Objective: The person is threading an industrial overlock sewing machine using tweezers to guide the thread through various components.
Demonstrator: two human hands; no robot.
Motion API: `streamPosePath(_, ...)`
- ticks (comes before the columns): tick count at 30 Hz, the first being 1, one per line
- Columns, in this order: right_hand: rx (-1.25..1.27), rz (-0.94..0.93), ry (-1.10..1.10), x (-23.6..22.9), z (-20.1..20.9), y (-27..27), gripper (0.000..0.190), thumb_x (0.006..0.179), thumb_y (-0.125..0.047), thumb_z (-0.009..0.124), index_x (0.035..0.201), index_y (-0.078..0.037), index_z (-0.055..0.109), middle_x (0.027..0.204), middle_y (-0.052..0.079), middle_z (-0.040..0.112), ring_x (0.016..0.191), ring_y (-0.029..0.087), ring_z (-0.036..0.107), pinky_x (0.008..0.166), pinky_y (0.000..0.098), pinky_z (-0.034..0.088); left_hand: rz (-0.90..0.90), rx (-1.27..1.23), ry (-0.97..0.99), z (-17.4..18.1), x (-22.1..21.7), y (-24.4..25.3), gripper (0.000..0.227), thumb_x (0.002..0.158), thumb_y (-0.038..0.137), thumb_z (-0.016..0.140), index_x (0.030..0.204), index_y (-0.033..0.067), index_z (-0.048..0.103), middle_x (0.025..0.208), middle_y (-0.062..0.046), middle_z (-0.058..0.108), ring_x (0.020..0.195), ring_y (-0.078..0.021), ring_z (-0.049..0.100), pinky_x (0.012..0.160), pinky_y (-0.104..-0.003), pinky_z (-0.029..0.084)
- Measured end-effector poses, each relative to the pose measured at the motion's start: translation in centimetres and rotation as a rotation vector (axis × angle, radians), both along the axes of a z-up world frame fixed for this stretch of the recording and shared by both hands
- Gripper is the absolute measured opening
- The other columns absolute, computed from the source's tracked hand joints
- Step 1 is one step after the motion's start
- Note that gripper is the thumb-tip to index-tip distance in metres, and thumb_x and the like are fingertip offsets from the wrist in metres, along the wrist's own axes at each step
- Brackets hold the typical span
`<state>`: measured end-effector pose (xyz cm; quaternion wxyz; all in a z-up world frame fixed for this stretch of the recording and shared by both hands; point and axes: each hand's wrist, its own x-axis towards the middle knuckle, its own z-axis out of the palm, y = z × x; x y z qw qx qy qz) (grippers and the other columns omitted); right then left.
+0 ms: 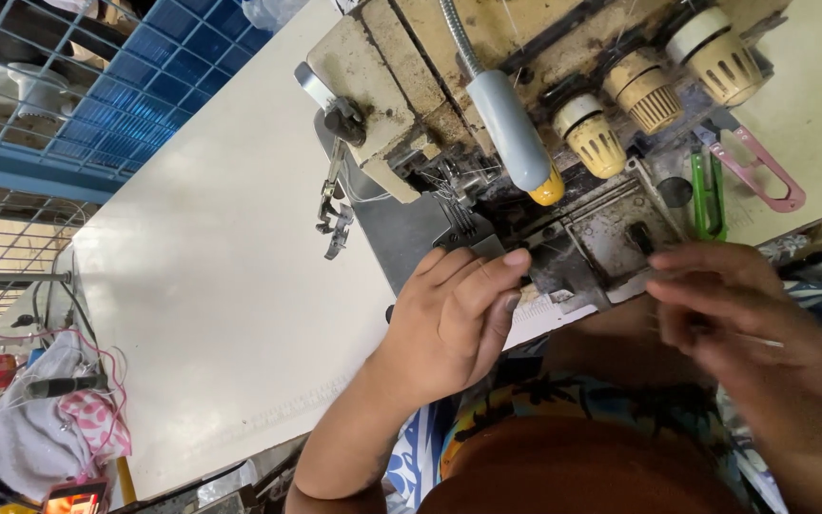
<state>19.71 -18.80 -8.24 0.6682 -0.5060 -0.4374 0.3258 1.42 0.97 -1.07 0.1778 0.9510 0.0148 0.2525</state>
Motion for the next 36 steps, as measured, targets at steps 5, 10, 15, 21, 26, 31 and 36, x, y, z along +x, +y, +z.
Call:
streamPosePath(5,0.031,0.243,0.462,1.4,-6.7,-3.8,0.052,0.105,-0.035,0.042,0.109,0.005,0.074,0.12,0.017,0.062,0.072,0.02,0.061,0.063,0.0342,0.05,0.002,-0.034,0.007,-0.1,0.0,0.3,0.034,0.105,0.005,0.051,0.136,0.0025,0.036,0.099,-0.012,0.061,0.075,-0.0273,0.055,0.072,-0.037,0.041)
streamPosePath(10,-0.267,0.181,0.521,-2.6,-12.7,-5.1,0.058,0.105,-0.032,0.036,0.084,0.005,0.075,0.088,0.018,0.066,0.074,0.022,0.055,0.066,0.034,0.035,-0.04,-0.084,-0.019,0.1,0.1,0.4,0.028,0.101,0.001,0.045,0.128,0.001,0.037,0.111,-0.015,0.062,0.075,-0.0271,0.059,0.075,-0.038,0.044)
streamPosePath(15,-0.561,0.305,0.721,-2.0,-11.6,-5.8,0.051,0.093,-0.035,0.051,0.085,0.009,0.074,0.086,0.02,0.067,0.07,0.028,0.059,0.062,0.0423,0.047,-0.042,-0.12,-0.014,0.0,-0.2,0.4,0.033,0.1,-0.004,0.048,0.129,0.0031,0.034,0.101,-0.013,0.058,0.074,-0.0277,0.055,0.075,-0.039,0.044)
streamPosePath(21,-0.484,0.531,0.682,0.4,-7.0,-4.8,0.031,0.092,-0.017,0.057,0.096,0.01,0.072,0.091,0.028,0.07,0.065,0.034,0.071,0.058,0.0437,0.061,-0.045,-0.137,-0.036,-0.1,-0.2,0.4,0.038,0.102,-0.006,0.052,0.132,0.0057,0.031,0.096,-0.014,0.058,0.076,-0.0272,0.055,0.077,-0.04,0.047)
streamPosePath(26,-0.481,0.258,0.623,0.7,-4.2,-4.1,0.025,0.073,-0.004,0.074,0.094,0.01,0.076,0.091,0.029,0.076,0.066,0.043,0.085,0.058,0.0501,0.071,-0.036,-0.204,-0.036,-0.7,-0.5,0.6,0.036,0.104,0.001,0.053,0.134,0.006,0.033,0.094,-0.012,0.058,0.077,-0.0262,0.056,0.079,-0.039,0.05)
streamPosePath(31,0.057,0.058,-0.456,-0.5,2.8,2.9,0.025,0.092,-0.008,0.05,0.115,-0.013,0.059,0.092,0.005,0.065,0.076,0.013,0.06,0.067,0.0251,0.049,-0.038,-0.21,-0.053,-0.6,-0.4,0.4,0.042,0.105,-0.002,0.053,0.138,0.0069,0.028,0.097,-0.012,0.058,0.08,-0.0252,0.056,0.082,-0.038,0.049)
streamPosePath(36,0.041,0.0,-0.591,-2.3,4.2,7.0,0.046,0.083,-0.02,0.069,0.123,0.0,0.058,0.101,0.011,0.052,0.068,0.012,0.051,0.056,0.0233,0.047,-0.053,-0.211,-0.094,-0.5,-0.1,0.3,0.039,0.107,0.0,0.051,0.138,0.0079,0.028,0.094,-0.011,0.055,0.075,-0.0237,0.052,0.079,-0.038,0.048)
